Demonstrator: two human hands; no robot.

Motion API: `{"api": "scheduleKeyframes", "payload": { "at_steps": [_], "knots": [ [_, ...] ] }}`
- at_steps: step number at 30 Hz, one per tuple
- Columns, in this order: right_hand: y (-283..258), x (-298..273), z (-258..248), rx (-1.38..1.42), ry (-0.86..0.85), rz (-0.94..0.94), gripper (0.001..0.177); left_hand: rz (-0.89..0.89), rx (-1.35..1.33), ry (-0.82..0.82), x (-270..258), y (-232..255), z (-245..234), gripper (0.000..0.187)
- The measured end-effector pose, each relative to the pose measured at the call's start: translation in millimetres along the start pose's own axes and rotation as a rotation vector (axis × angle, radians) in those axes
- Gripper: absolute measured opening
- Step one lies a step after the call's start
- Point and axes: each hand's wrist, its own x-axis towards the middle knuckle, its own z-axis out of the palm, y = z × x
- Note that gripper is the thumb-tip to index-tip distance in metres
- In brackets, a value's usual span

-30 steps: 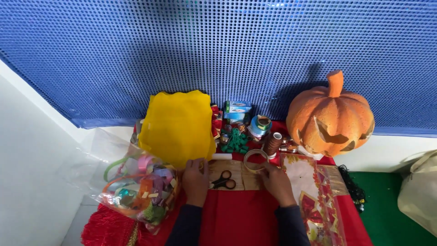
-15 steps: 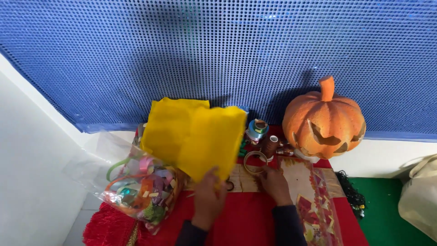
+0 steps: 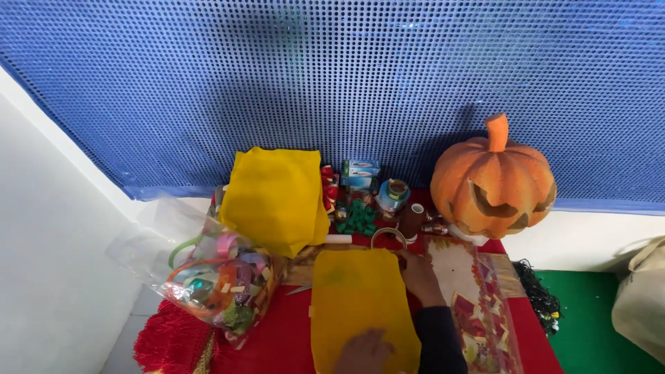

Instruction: Cutting yellow paper with scissors and applying adhesive tape to it as part of a handicraft project.

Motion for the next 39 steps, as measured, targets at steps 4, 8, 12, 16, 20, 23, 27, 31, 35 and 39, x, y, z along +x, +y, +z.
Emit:
{"api": "scheduleKeyframes", "payload": {
  "at_steps": [4,8,12,16,20,23,27,31,35,39],
  "knots": [
    [4.3,4.4,2.1,-0.057,-0.010,-0.012,0.042,-0.212,0.123,-0.140,-15.2,0.3,-17.4,0.086],
    [8.5,5.1,1.6,-0.038,-0.037,0.006,0.043,-0.008,0.701,1.007,-10.3,-61.1,65.2,0.057],
    [26.2,19.4,11.3,-0.059,0.025,-0.077,0.029,0.003,0.800,1.494,-25.7,-64.9,68.8,0.028],
    [7.9,3.6,17.0,-0.092,0.153,-0.226,0.032,-0.111,0.812,1.490,-22.2,-93.0,96.0,0.035],
    [-11.7,-11.4,22.3,-0.136,0.325,-0.428,0.036,-0.266,0.826,1.484,-18.2,-121.2,122.6,0.055],
    [-22.5,-10.5,42.2,-0.181,0.310,-0.566,0.032,-0.332,0.830,1.423,-25.3,-129.3,127.5,0.064],
    [-42.0,-18.2,58.4,-0.197,0.112,-0.746,0.033,-0.412,0.832,1.244,-42.3,-126.6,125.0,0.074],
    [-38.8,-14.1,65.9,-0.314,0.074,-0.668,0.037,-0.504,0.707,0.992,-44.1,-93.4,116.0,0.080],
    [-30.5,-11.6,59.9,-0.311,0.071,-0.548,0.029,-0.465,0.745,1.057,-42.1,-78.8,100.7,0.068],
    [-6.9,-3.3,50.2,-0.388,0.177,-0.412,0.029,-0.254,0.878,1.257,-34.5,-80.6,73.1,0.037]
  ]
}}
